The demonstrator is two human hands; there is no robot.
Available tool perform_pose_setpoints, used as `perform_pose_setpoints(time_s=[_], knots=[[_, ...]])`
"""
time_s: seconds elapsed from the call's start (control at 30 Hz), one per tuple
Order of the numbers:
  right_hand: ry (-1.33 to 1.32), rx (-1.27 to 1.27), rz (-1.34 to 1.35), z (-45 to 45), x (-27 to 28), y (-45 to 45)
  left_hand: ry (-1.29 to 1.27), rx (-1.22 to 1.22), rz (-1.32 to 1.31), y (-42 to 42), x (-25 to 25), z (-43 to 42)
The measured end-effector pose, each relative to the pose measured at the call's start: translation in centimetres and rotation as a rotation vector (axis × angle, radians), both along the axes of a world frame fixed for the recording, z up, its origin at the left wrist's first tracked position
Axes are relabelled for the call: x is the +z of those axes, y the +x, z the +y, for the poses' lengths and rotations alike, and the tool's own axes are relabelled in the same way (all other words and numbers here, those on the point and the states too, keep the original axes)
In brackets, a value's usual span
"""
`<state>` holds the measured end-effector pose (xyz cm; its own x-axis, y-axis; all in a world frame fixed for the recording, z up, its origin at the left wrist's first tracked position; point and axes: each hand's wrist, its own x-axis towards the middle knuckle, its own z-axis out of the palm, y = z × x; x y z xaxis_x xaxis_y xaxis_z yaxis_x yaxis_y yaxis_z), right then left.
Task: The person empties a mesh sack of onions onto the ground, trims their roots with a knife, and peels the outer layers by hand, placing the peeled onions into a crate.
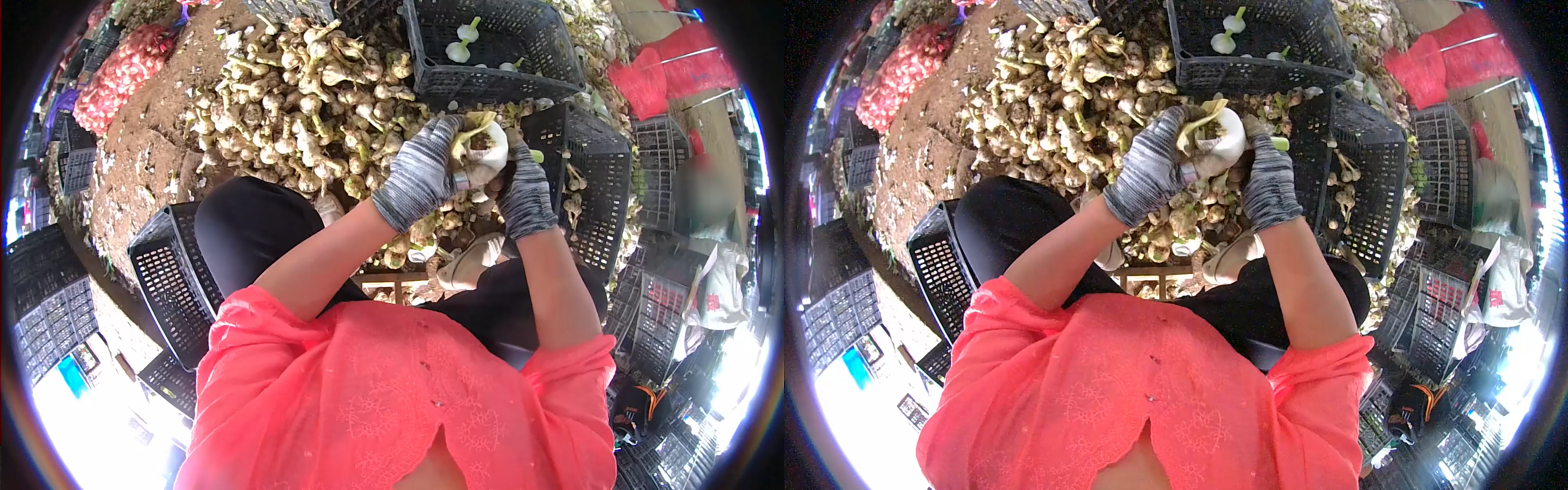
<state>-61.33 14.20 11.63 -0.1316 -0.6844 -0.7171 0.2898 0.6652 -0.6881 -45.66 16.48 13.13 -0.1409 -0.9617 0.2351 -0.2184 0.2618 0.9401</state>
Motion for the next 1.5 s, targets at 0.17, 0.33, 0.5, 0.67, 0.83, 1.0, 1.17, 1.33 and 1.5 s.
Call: perform_pose_setpoints(time_s=[0.17,0.33,0.5,0.67,0.83,1.0,1.17,1.33,1.5], knots=[[-0.072,0.001,-0.293,-0.3,0.3,0.0,0.256,0.046,0.174,0.5,-0.3,-0.5],[-0.224,-0.012,-0.577,0.3,2.2,0.0,0.669,0.104,0.783,1.9,-0.9,-1.7],[-0.182,-0.135,-0.689,0.5,2.7,-0.4,0.823,0.051,0.471,1.8,-1.6,-1.7],[-0.427,0.039,-0.536,0.6,2.5,-0.8,0.733,0.033,0.553,1.9,1.5,-0.5],[-0.681,0.121,-0.035,0.6,1.1,-1.5,0.481,-0.163,0.735,1.2,1.0,0.7],[-0.915,0.116,0.198,0.9,1.2,-0.9,0.598,-0.243,0.652,1.0,1.1,0.5],[-1.039,0.163,0.313,1.2,2.3,-0.6,0.568,-0.246,0.508,1.4,0.5,0.3],[-0.947,0.103,0.217,1.2,1.8,-1.0,0.479,-0.206,0.56,1.4,0.2,0.8],[-0.978,0.149,0.277,0.7,1.6,-1.2,0.535,-0.171,0.493,1.0,1.4,0.7]])
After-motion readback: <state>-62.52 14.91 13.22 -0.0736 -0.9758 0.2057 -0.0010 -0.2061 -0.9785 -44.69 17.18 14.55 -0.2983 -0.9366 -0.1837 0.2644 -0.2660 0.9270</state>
